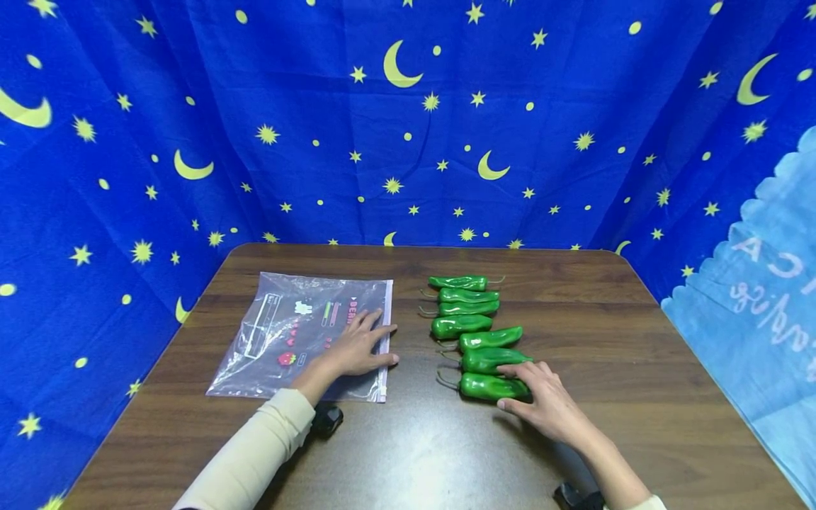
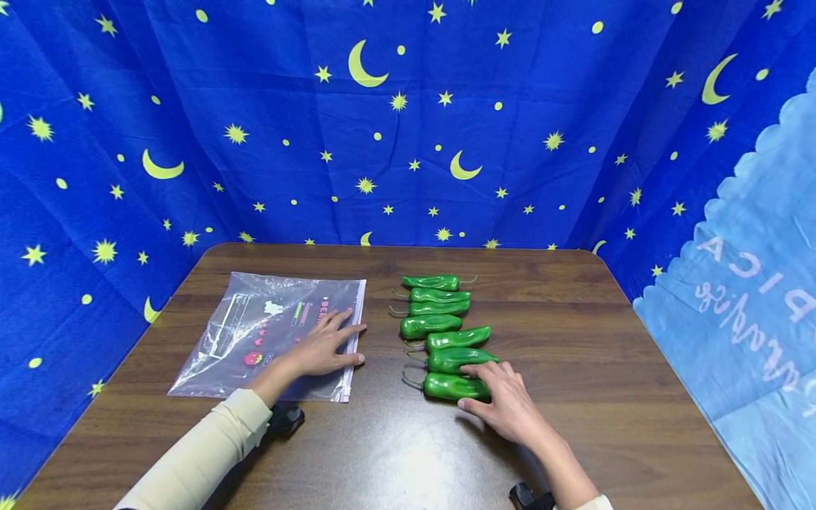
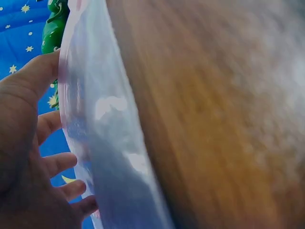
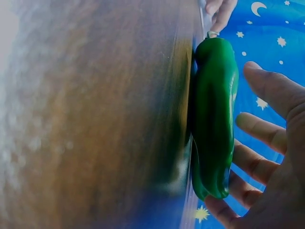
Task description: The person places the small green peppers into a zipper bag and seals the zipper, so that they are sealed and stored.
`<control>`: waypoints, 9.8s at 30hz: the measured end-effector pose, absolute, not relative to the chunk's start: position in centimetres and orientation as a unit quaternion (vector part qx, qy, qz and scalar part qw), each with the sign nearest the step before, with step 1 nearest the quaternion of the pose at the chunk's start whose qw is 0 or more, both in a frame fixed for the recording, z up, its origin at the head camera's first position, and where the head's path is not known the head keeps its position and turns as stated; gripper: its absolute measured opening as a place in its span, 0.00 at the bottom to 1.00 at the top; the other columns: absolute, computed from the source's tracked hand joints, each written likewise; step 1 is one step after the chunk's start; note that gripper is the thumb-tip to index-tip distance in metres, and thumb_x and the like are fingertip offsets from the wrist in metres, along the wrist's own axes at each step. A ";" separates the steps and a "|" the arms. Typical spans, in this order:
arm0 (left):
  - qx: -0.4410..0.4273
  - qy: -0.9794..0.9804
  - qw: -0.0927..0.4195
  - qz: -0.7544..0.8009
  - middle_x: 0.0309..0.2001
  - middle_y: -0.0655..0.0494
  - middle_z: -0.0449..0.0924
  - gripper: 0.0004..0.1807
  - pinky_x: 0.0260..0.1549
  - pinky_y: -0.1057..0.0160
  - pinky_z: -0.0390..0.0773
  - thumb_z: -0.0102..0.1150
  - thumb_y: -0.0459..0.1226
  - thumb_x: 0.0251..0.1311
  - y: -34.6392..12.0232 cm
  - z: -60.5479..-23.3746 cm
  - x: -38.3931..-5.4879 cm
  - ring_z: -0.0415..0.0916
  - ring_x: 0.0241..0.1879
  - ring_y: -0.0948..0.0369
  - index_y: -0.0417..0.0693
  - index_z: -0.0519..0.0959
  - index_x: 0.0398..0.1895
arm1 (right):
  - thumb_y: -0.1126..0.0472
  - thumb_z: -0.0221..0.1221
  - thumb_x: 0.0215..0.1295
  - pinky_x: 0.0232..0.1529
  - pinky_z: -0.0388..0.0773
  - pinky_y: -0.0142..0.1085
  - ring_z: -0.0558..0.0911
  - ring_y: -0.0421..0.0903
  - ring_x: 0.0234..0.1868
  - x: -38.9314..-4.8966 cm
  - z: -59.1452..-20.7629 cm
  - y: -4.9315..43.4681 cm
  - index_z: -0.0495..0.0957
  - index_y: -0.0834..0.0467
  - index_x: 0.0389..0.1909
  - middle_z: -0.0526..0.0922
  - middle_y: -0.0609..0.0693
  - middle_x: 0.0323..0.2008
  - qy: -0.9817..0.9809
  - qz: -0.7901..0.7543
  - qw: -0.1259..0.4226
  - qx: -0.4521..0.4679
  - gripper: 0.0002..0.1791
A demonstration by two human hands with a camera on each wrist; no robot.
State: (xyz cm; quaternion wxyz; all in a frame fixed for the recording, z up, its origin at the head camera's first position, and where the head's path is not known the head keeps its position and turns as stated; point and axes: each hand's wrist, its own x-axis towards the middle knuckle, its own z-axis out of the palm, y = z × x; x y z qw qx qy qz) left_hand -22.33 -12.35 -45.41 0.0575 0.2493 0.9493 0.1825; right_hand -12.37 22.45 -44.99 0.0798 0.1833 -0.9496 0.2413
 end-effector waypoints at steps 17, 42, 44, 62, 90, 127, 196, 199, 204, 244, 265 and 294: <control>0.245 0.934 0.071 0.252 0.73 0.43 0.53 0.41 0.68 0.37 0.47 0.58 0.52 0.57 -13.2 -45.3 -22.3 0.44 0.71 0.37 0.43 0.59 0.70 | 0.51 0.69 0.48 0.47 0.65 0.41 0.72 0.41 0.44 -12.2 -45.3 23.0 0.77 0.50 0.52 0.80 0.45 0.47 -0.951 0.242 0.071 0.178 0.27; 0.206 0.908 0.079 0.357 0.73 0.44 0.52 0.44 0.62 0.44 0.64 0.65 0.40 0.52 -13.6 -45.1 -22.8 0.72 0.54 0.49 0.43 0.56 0.72 | 0.56 0.69 0.46 0.41 0.63 0.37 0.71 0.41 0.41 -11.7 -45.7 24.3 0.79 0.46 0.49 0.81 0.44 0.41 -0.956 0.216 0.081 0.181 0.24; 0.205 0.903 0.081 0.368 0.73 0.44 0.51 0.44 0.56 0.48 0.71 0.65 0.39 0.52 -13.6 -45.1 -22.8 0.75 0.42 0.55 0.43 0.55 0.72 | 0.56 0.69 0.46 0.41 0.63 0.37 0.71 0.41 0.41 -11.7 -45.7 24.3 0.79 0.46 0.49 0.81 0.44 0.42 -0.957 0.215 0.080 0.180 0.24; 0.244 0.830 0.052 0.498 0.69 0.38 0.55 0.41 0.25 0.71 0.76 0.57 0.26 0.48 -13.8 -45.4 -22.9 0.71 0.26 0.67 0.36 0.57 0.70 | 0.57 0.69 0.48 0.43 0.66 0.39 0.72 0.41 0.42 -11.5 -45.6 25.2 0.79 0.48 0.49 0.81 0.41 0.39 -0.955 0.220 0.085 0.179 0.23; 0.180 0.847 -0.002 0.501 0.69 0.40 0.59 0.38 0.23 0.75 0.70 0.56 0.22 0.47 -12.9 -44.3 -22.6 0.65 0.25 0.68 0.33 0.60 0.67 | 0.56 0.63 0.58 0.48 0.76 0.31 0.76 0.29 0.49 -12.2 -45.2 26.3 0.80 0.47 0.49 0.81 0.38 0.43 -0.922 0.342 0.089 0.161 0.16; 0.145 0.856 -0.021 0.496 0.66 0.43 0.64 0.36 0.22 0.75 0.69 0.57 0.24 0.46 -12.1 -43.1 -22.0 0.66 0.23 0.69 0.34 0.64 0.65 | 0.54 0.63 0.58 0.39 0.78 0.29 0.77 0.28 0.44 -14.1 -43.0 23.4 0.80 0.53 0.49 0.84 0.54 0.48 -0.891 0.436 0.090 0.090 0.18; 0.149 0.830 0.003 0.538 0.68 0.37 0.58 0.37 0.22 0.77 0.68 0.55 0.19 0.48 -12.1 -40.9 -20.7 0.67 0.25 0.67 0.30 0.60 0.66 | 0.51 0.64 0.57 0.42 0.75 0.45 0.81 0.49 0.42 -19.1 -41.2 14.5 0.80 0.53 0.51 0.84 0.53 0.48 -0.915 0.369 0.109 0.121 0.20; 0.151 0.825 -0.001 0.545 0.68 0.40 0.59 0.37 0.22 0.77 0.68 0.56 0.20 0.48 -12.2 -41.2 -20.9 0.67 0.24 0.70 0.33 0.61 0.67 | 0.51 0.63 0.57 0.41 0.75 0.44 0.80 0.48 0.42 -19.3 -41.2 14.3 0.80 0.53 0.51 0.83 0.52 0.49 -0.917 0.364 0.108 0.122 0.20; 0.163 0.814 -0.005 0.557 0.68 0.40 0.59 0.38 0.21 0.76 0.69 0.56 0.21 0.48 -12.4 -41.3 -21.0 0.67 0.24 0.71 0.33 0.60 0.67 | 0.51 0.63 0.58 0.41 0.76 0.45 0.81 0.50 0.44 -19.6 -41.3 13.9 0.80 0.52 0.50 0.83 0.52 0.49 -0.918 0.354 0.122 0.132 0.19; 0.153 0.806 -0.002 0.572 0.70 0.39 0.55 0.39 0.23 0.77 0.70 0.57 0.22 0.47 -12.4 -41.2 -21.1 0.68 0.25 0.72 0.35 0.60 0.68 | 0.52 0.64 0.56 0.47 0.77 0.48 0.82 0.54 0.49 -20.7 -41.7 10.5 0.81 0.53 0.48 0.84 0.52 0.46 -0.914 0.328 0.157 0.181 0.18; 0.124 0.794 -0.008 0.595 0.68 0.44 0.59 0.38 0.24 0.77 0.69 0.56 0.22 0.48 -12.9 -40.7 -21.0 0.67 0.27 0.72 0.35 0.60 0.68 | 0.53 0.66 0.54 0.39 0.77 0.43 0.82 0.47 0.36 -22.4 -42.5 8.5 0.81 0.54 0.45 0.84 0.50 0.41 -0.908 0.326 0.158 0.213 0.18; 0.111 0.771 -0.002 0.628 0.68 0.47 0.60 0.37 0.25 0.78 0.69 0.57 0.23 0.50 -13.8 -39.8 -20.6 0.69 0.27 0.73 0.38 0.61 0.68 | 0.50 0.67 0.52 0.34 0.74 0.40 0.79 0.48 0.34 -24.0 -42.7 5.6 0.83 0.53 0.42 0.81 0.49 0.35 -0.915 0.286 0.156 0.236 0.17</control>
